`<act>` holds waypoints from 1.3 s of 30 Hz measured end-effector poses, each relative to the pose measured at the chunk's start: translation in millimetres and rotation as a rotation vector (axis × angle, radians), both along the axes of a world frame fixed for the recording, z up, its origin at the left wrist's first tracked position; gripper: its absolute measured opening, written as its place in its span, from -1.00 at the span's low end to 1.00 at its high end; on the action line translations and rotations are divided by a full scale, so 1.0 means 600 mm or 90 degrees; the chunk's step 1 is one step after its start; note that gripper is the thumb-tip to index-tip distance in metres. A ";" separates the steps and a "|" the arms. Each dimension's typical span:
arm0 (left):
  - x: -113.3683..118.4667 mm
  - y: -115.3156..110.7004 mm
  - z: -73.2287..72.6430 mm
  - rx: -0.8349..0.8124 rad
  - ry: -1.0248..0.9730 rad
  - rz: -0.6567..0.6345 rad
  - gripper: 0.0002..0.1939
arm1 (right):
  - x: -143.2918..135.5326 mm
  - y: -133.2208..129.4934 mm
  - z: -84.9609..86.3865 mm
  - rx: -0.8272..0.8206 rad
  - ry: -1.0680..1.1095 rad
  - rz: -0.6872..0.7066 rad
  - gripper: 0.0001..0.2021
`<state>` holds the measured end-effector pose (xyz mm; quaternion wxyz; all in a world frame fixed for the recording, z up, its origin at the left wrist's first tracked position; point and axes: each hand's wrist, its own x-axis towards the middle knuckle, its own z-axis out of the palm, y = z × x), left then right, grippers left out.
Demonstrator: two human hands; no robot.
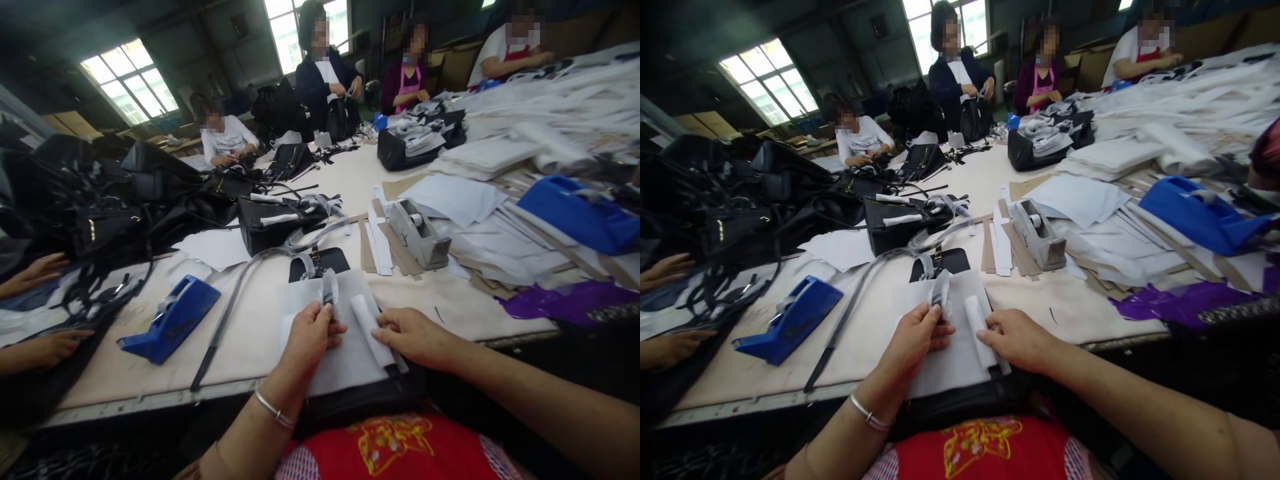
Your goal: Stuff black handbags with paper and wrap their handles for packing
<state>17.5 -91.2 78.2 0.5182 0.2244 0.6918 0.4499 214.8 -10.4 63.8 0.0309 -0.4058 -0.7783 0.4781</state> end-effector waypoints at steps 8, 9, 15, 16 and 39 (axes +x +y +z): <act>-0.009 -0.024 -0.021 0.017 0.020 -0.021 -0.86 | 0.008 -0.072 0.016 -0.143 -0.006 0.016 -0.78; -0.008 -0.030 -0.026 0.024 0.026 -0.028 -0.86 | 0.009 -0.084 0.022 -0.049 -0.017 0.048 -0.81; 0.009 -0.075 -0.035 0.091 0.273 -0.128 -0.79 | -0.005 -0.145 0.055 0.353 0.066 0.318 -0.79; 0.012 -0.085 -0.033 0.123 0.321 -0.137 -0.78 | -0.011 -0.149 0.057 0.320 0.096 0.283 -0.82; 0.039 -0.186 -0.040 0.196 0.294 -0.179 -0.64 | -0.067 -0.205 -0.021 -0.260 0.249 -0.250 -0.51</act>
